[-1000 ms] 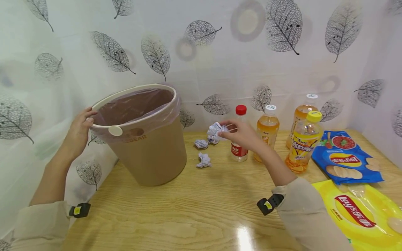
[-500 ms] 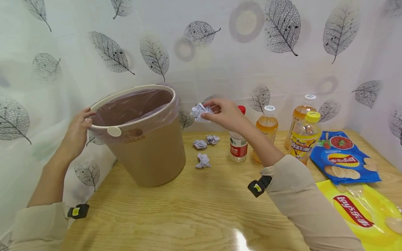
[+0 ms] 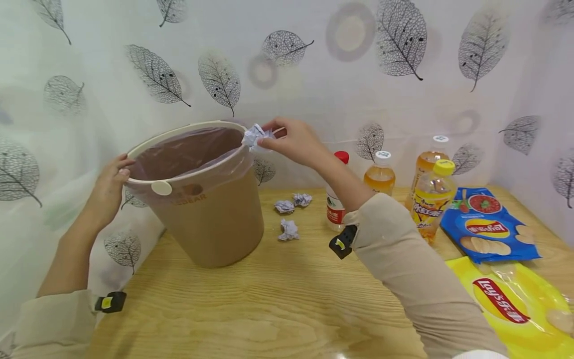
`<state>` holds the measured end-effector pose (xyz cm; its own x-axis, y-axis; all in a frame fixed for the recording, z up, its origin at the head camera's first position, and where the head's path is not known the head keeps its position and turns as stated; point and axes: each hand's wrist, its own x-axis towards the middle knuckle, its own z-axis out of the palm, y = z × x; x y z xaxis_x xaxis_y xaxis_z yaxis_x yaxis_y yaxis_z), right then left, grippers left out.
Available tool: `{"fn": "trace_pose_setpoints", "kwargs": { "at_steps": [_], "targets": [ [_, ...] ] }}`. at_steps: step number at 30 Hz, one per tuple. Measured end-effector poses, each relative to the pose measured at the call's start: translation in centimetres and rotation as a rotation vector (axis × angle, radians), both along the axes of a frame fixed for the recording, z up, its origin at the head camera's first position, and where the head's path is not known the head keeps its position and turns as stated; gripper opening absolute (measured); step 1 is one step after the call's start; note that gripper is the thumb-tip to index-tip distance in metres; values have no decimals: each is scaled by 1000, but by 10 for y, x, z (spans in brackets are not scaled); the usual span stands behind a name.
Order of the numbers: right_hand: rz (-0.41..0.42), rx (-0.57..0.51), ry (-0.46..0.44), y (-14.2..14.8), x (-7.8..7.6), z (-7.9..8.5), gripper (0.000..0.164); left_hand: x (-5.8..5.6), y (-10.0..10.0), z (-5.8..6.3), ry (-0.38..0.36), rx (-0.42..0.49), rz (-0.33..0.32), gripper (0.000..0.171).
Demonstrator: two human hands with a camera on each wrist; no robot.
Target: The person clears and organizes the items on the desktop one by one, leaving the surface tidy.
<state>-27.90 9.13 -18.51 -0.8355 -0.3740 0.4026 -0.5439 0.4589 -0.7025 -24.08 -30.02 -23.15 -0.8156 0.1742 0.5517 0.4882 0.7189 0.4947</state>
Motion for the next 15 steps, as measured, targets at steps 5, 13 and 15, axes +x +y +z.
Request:
{"fn": "trace_pose_setpoints", "kwargs": {
  "at_steps": [5,13,15],
  "targets": [
    [8,-7,17,-16,-3,10,40,0,0,-1,6,-1,-13,50],
    [54,-30,17,-44,-7,21,38,1,-1,-1,5,6,-12,50],
    [54,-28,21,-50,-9,22,38,1,-1,-1,4,4,-12,50]
  ]
}}
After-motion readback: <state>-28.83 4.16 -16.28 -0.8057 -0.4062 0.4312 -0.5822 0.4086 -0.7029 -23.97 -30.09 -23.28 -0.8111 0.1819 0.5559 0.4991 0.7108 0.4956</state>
